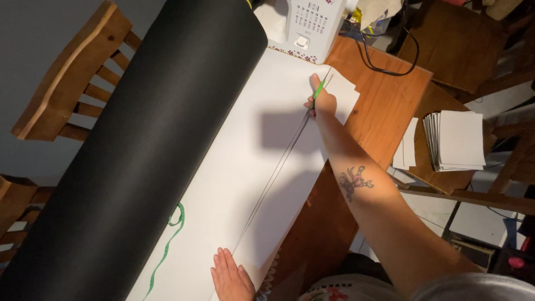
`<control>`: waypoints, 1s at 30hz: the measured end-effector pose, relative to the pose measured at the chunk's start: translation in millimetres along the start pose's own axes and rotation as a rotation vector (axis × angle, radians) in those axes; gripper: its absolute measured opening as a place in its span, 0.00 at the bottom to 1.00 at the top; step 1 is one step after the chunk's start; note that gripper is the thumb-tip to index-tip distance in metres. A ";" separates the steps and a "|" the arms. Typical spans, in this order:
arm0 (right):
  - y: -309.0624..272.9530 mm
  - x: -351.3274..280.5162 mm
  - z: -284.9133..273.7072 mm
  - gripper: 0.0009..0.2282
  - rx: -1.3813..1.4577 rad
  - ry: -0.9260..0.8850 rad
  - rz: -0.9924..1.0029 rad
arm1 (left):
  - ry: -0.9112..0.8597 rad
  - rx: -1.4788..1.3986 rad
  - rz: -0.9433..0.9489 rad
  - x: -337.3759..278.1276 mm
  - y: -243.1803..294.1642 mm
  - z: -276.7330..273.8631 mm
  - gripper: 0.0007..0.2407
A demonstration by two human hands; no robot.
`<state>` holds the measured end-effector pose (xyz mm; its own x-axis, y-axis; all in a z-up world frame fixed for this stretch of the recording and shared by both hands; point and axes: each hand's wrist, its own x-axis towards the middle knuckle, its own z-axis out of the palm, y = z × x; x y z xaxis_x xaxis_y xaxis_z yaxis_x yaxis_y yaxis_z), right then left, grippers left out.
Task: The person uses green scissors to cut a large sheet of white paper on a wooden table. They cut along a straight line, separate the cut piece, and then continue cutting another section of the paper.
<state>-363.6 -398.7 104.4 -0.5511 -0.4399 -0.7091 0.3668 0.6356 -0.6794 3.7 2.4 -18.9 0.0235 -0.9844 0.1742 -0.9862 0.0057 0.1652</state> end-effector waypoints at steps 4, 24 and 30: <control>0.7 7.8 -2.0 0.26 -0.028 0.000 0.001 | 0.005 -0.010 -0.005 0.9 2.3 -2.9 0.24; 2.2 67.0 -12.8 0.24 -0.006 0.106 -0.134 | 0.016 -0.040 -0.004 2.5 1.5 -4.7 0.24; -35.5 56.1 -72.0 0.22 0.129 -0.006 -0.304 | 0.007 -0.049 -0.005 2.1 0.4 -3.0 0.24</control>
<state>-461.5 -400.3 102.3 -0.6455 -0.6012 -0.4710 0.2781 0.3893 -0.8781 3.9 0.8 -15.6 0.0296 -0.9832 0.1803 -0.9770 0.0096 0.2132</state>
